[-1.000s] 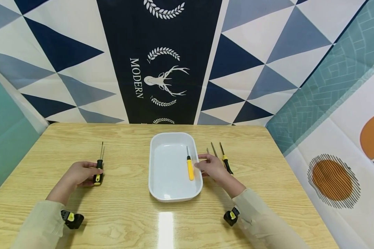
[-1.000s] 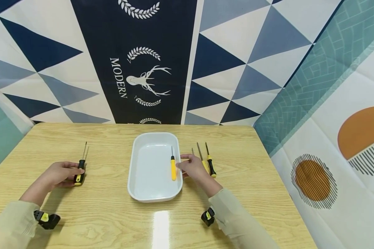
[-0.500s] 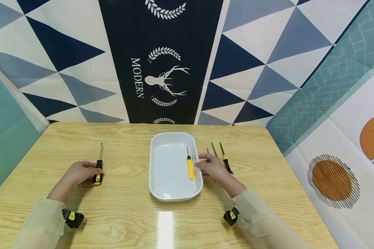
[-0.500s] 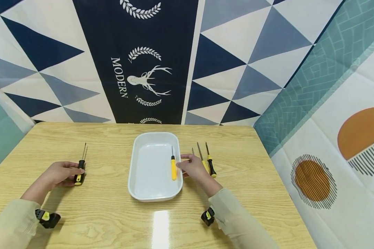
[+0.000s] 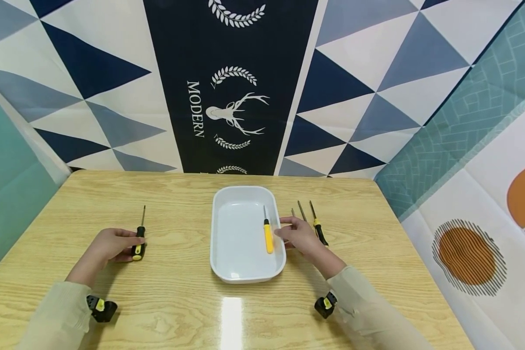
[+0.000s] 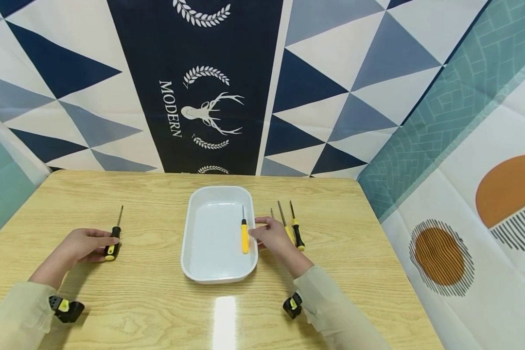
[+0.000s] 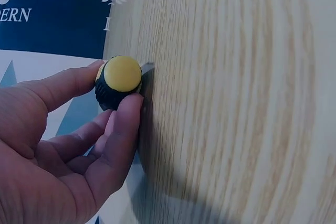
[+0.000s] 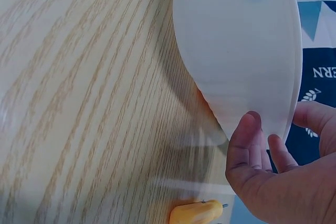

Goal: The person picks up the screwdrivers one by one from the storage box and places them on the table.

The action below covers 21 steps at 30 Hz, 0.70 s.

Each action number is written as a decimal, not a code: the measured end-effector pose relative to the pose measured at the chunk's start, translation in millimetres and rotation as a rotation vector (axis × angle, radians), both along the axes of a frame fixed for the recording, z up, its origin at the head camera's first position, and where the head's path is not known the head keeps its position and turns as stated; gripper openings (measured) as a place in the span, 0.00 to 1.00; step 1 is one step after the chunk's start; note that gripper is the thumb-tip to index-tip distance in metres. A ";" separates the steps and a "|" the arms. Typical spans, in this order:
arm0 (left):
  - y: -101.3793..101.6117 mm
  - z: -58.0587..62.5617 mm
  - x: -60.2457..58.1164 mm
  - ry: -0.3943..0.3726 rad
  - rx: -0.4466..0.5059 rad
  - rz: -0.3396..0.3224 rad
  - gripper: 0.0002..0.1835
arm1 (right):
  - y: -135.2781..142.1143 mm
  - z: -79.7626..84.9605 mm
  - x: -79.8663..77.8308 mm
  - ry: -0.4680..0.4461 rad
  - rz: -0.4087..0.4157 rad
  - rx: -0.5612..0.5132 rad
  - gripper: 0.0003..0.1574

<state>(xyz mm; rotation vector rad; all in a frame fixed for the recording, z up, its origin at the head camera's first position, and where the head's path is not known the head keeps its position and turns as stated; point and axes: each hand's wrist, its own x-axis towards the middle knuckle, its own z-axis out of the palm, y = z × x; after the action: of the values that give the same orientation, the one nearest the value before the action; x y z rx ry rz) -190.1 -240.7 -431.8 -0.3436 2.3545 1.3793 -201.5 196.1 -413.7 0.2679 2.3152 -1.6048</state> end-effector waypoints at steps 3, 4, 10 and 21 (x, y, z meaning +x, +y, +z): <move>-0.4 0.3 1.0 -0.002 0.003 0.002 0.36 | -0.8 0.7 -0.1 -0.004 -0.004 -0.002 0.28; -0.6 0.5 1.3 -0.001 0.003 -0.001 0.36 | -1.2 1.0 0.0 -0.005 -0.006 -0.003 0.28; -4.8 0.5 3.6 -0.001 -0.009 -0.018 0.37 | -2.6 0.8 0.0 -0.010 -0.011 -0.001 0.27; -12.0 -2.9 5.2 -0.017 0.027 -0.020 0.37 | -2.8 1.9 0.2 -0.011 -0.001 -0.005 0.28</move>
<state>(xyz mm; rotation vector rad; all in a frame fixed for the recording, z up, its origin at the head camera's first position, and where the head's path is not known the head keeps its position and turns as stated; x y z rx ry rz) -185.0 -252.7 -434.7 -0.3228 2.3172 1.3923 -201.3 193.3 -411.8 0.2765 2.3027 -1.6057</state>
